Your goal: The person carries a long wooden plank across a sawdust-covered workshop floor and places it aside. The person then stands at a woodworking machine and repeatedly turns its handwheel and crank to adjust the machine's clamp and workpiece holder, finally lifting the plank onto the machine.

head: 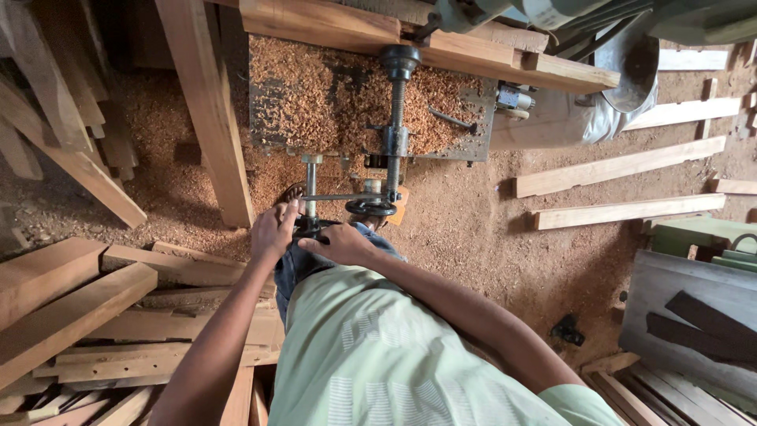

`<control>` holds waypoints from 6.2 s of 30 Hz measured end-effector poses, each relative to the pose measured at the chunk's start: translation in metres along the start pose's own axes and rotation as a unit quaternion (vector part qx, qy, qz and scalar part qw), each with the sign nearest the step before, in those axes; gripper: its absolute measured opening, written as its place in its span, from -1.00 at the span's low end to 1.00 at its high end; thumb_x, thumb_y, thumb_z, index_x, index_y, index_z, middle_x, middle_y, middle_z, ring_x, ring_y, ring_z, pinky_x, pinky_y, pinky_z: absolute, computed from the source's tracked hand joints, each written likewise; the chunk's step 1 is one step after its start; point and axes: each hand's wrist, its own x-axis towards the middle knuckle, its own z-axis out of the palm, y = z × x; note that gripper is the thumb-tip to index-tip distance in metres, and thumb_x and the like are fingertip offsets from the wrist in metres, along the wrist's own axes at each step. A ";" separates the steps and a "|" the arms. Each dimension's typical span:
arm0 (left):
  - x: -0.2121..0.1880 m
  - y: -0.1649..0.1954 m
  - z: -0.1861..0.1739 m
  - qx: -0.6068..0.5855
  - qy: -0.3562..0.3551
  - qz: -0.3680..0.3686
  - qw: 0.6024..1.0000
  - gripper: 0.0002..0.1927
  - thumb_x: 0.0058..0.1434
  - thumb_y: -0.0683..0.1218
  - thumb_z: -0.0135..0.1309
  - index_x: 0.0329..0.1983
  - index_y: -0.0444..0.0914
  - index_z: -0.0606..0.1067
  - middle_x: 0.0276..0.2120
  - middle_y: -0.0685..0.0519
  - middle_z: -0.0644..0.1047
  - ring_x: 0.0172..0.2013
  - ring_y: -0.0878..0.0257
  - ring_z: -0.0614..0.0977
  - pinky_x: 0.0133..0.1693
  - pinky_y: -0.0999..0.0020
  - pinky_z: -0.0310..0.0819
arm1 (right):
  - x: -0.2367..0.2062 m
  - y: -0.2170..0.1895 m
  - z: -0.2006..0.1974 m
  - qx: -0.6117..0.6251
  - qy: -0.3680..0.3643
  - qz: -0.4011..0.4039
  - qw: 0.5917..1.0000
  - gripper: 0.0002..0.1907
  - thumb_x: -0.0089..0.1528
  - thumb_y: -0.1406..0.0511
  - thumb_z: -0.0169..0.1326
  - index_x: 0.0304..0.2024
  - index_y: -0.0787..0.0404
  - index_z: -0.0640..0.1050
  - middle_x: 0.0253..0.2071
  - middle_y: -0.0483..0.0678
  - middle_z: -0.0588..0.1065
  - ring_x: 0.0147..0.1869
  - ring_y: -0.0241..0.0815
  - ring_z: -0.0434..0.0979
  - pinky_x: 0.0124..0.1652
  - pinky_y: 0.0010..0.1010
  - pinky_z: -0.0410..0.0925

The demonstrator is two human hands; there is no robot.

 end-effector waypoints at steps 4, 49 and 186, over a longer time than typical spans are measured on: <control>-0.002 0.007 -0.001 0.001 0.003 0.010 1.000 -0.43 0.39 0.33 -0.20 -0.21 -0.18 0.61 -0.35 -0.20 0.62 -0.20 -0.20 0.63 -0.11 -0.07 0.45 | 0.000 0.003 -0.001 0.017 -0.007 0.000 1.000 -0.11 0.23 -0.34 -0.16 -0.42 0.37 0.61 -0.48 0.26 0.53 -0.29 0.26 0.62 -0.20 0.01 0.43; -0.004 0.007 0.001 0.015 0.000 0.001 1.000 -0.43 0.40 0.29 -0.16 -0.30 -0.27 0.55 -0.47 -0.24 0.58 -0.31 -0.21 0.64 -0.20 -0.05 0.45 | 0.008 0.013 0.012 0.062 0.036 0.051 0.996 0.24 0.03 -0.43 0.07 0.34 0.43 0.24 -0.03 0.47 0.51 0.10 0.39 0.57 0.08 -0.02 0.42; 0.022 -0.014 0.025 -0.123 0.007 0.142 0.982 -0.62 0.45 0.08 -0.02 -0.29 -0.30 0.57 -0.53 0.02 0.52 -0.51 0.19 0.52 -0.41 0.24 0.37 | -0.002 0.033 0.023 -0.105 0.061 0.047 0.991 0.04 0.08 -0.50 -0.25 -0.49 0.32 0.65 -0.52 0.20 0.56 -0.29 0.18 0.63 0.20 0.11 0.24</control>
